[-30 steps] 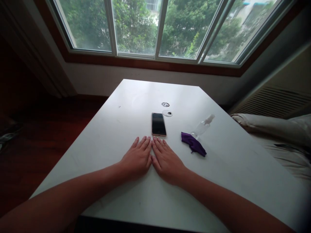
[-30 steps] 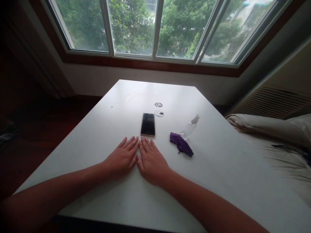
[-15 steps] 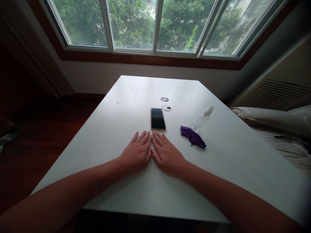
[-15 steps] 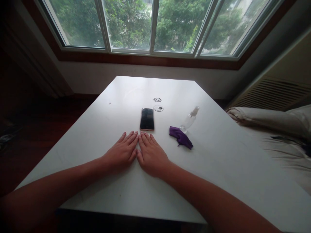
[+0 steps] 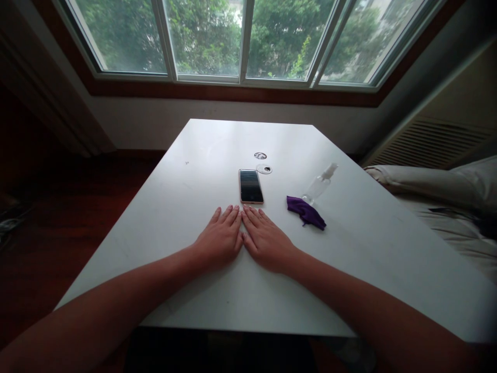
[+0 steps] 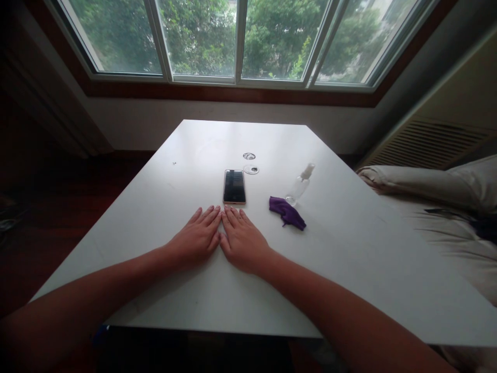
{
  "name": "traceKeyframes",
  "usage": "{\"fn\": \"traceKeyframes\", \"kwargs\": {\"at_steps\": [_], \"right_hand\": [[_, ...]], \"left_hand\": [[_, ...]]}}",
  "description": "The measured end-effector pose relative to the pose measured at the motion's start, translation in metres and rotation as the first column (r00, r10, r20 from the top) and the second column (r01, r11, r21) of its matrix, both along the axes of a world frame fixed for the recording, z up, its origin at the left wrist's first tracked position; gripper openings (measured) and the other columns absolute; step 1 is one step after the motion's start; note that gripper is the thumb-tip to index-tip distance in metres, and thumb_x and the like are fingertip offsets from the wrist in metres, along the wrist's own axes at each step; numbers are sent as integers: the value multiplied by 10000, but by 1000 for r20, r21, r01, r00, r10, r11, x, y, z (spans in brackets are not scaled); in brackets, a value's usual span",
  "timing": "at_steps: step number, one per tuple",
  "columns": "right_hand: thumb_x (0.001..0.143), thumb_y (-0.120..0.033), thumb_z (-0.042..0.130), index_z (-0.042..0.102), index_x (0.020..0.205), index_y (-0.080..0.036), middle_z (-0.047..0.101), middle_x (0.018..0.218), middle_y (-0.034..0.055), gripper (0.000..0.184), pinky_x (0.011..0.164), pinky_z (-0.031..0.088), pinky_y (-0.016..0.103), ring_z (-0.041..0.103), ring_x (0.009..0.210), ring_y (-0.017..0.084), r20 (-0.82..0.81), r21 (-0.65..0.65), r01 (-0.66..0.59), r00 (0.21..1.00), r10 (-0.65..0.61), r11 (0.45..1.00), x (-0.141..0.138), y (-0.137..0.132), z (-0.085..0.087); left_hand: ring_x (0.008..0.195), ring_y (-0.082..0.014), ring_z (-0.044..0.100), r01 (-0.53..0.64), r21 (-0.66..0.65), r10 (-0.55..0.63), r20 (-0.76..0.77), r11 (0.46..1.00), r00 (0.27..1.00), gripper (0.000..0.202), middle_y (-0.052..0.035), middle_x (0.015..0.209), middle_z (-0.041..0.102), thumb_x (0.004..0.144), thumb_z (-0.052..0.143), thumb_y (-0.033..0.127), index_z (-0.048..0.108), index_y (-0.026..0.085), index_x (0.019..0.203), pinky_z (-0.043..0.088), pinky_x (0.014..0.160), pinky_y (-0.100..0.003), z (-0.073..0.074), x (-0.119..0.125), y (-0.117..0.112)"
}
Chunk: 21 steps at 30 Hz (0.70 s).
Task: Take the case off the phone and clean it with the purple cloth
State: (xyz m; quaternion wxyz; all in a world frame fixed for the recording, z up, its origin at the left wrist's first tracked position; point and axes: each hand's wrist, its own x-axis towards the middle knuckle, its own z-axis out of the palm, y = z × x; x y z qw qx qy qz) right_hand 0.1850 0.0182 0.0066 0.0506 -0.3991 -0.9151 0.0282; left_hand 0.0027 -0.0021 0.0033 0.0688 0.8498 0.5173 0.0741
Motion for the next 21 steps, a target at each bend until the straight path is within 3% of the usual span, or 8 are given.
{"fn": "traceKeyframes", "kwargs": {"at_steps": [21], "right_hand": [[1039,-349,317,315,1577,-5,241,1645,185,639,1286,195,464,229,1552,277,-6,-2,-9,1000,9,1000,1,2,0]], "left_hand": [[1562,-297,180,-6,-22,7,26,1000,1000,651,-146,1664,221,1013,310,343,276,54,1596,128,1283,-514,1,0,1]]}}
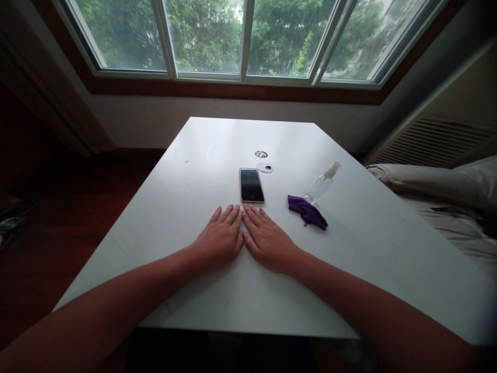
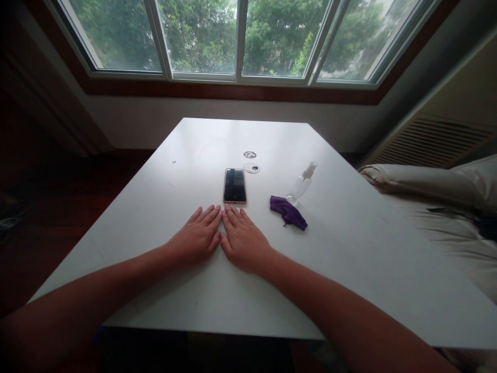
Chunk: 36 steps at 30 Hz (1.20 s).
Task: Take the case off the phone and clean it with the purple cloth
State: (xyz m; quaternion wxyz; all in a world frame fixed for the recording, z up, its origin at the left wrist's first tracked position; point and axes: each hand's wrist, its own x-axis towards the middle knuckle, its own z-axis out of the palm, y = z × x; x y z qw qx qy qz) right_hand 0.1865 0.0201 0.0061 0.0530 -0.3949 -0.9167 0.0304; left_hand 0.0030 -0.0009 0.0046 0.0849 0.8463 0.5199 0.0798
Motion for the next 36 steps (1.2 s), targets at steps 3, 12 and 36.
{"fn": "traceKeyframes", "kwargs": {"at_steps": [3,12,36], "right_hand": [[1034,-339,333,325,1574,-7,262,1639,184,634,1284,209,465,245,1548,276,-20,9,-2,1000,2,1000,-1,1,-2],[999,-332,450,498,1478,-56,474,1544,163,555,1236,341,440,448,1444,264,-256,35,-5,967,14,999,0,7,-3],[819,-517,651,454,1359,-49,677,1133,227,742,931,465,482,644,1043,383,-340,106,573,789,-512,813,-36,44,11]], "left_hand": [[1555,-299,208,1,15,-2,25,1000,1000,647,-152,1655,253,1008,332,342,302,54,1587,145,1278,-514,-1,-1,0],[1371,-291,485,-34,130,2,242,991,970,496,-135,1474,550,960,501,288,559,111,1419,355,1170,-465,2,-15,7],[1066,-234,668,-98,-486,492,823,869,283,384,-172,1274,647,930,610,306,610,96,1251,572,886,-348,21,-31,17]]}}
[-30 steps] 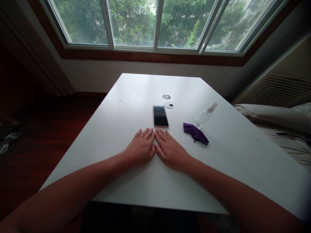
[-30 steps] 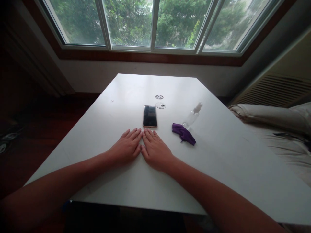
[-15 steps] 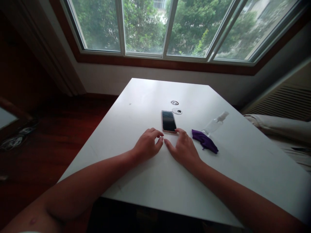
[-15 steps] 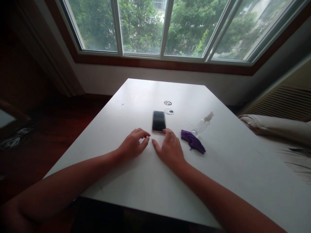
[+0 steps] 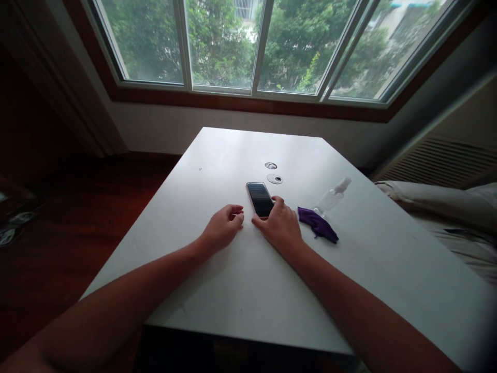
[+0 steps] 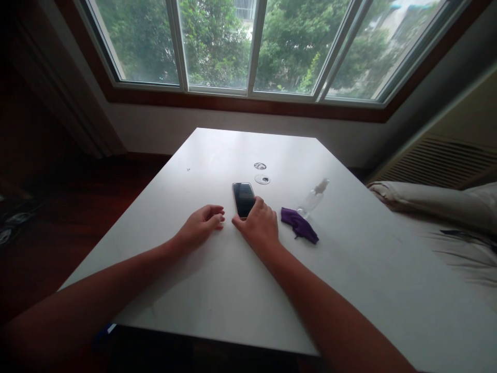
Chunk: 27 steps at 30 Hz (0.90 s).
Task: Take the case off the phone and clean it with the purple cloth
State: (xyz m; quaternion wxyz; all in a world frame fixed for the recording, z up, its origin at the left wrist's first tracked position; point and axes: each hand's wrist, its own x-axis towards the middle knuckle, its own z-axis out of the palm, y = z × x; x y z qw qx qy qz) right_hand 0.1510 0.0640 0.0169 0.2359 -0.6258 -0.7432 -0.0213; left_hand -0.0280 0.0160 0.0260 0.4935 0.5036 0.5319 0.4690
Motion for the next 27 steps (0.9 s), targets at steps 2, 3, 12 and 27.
{"fn": "traceKeyframes", "kwargs": {"at_steps": [2,3,12,27], "right_hand": [[791,-524,672,446,1376,-82,665,1193,220,768,923,485,461,645,1074,375,-69,-82,-38,997,33,996,1,-13,8],[786,-541,673,439,1384,-98,664,1208,213,780,891,502,447,656,1059,366,-115,-135,-56,993,40,989,0,-20,12],[746,-638,751,401,1453,-209,651,1205,125,898,728,549,360,681,907,256,-478,-288,-403,847,235,868,-6,-50,21],[953,-723,431,472,624,-192,475,454,-21,627,421,320,228,422,395,90,-906,-180,-421,424,17,889,21,-18,33]], "left_hand": [[1100,-235,675,31,-155,10,256,987,967,461,-204,1311,631,912,640,273,546,69,1315,570,934,-344,2,2,1],[1089,-228,685,67,-193,8,363,979,932,472,-209,1295,642,903,649,251,533,64,1321,563,956,-338,4,2,2],[852,-224,713,183,-310,51,617,933,785,397,-141,1051,720,882,639,329,616,119,1218,575,699,-300,13,0,1],[733,-159,611,167,-104,-141,223,980,965,535,-63,862,691,882,640,636,699,136,1063,462,635,-237,4,13,-8]]}}
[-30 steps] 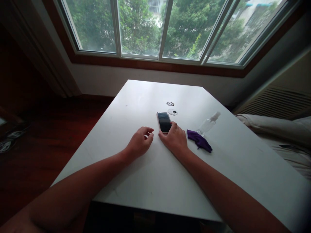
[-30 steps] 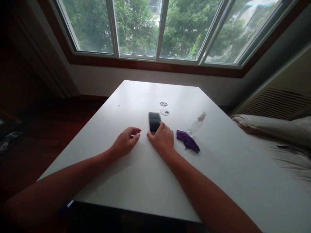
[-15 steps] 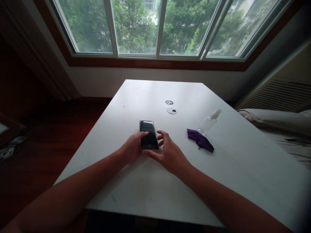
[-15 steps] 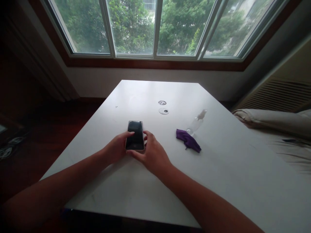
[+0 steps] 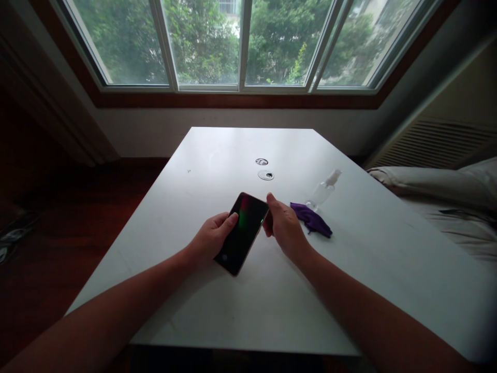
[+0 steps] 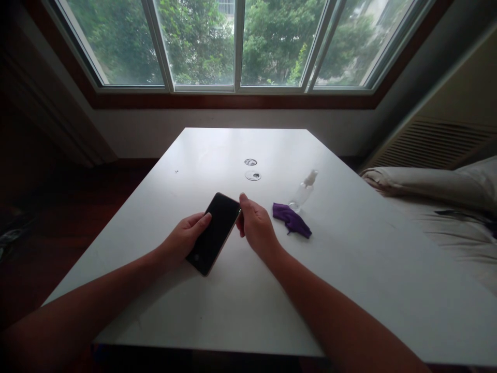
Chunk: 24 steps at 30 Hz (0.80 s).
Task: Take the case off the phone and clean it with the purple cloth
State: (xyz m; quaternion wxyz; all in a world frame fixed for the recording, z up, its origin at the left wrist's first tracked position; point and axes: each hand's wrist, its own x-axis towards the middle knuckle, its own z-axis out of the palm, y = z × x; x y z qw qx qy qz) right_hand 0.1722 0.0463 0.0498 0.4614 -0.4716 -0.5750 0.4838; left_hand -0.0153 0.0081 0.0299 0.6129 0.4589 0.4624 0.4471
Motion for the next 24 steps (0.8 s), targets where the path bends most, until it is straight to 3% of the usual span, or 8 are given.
{"fn": "traceKeyframes", "kwargs": {"at_steps": [7,24], "right_hand": [[905,-735,511,406,571,-202,376,433,-42,638,376,213,232,317,370,74,-69,-56,-32,997,28,998,-4,-5,3],[919,-698,533,377,583,-201,293,455,-63,620,376,160,219,232,382,59,-218,-131,-60,976,31,990,-9,-5,-2]], "left_hand": [[687,-139,565,27,21,-26,-33,999,999,572,-52,812,664,883,597,684,702,126,956,426,608,-227,0,-1,0],[692,-141,573,23,-2,-23,-22,1000,999,550,-37,780,642,894,585,684,675,143,932,419,603,-223,3,-2,-2]]}}
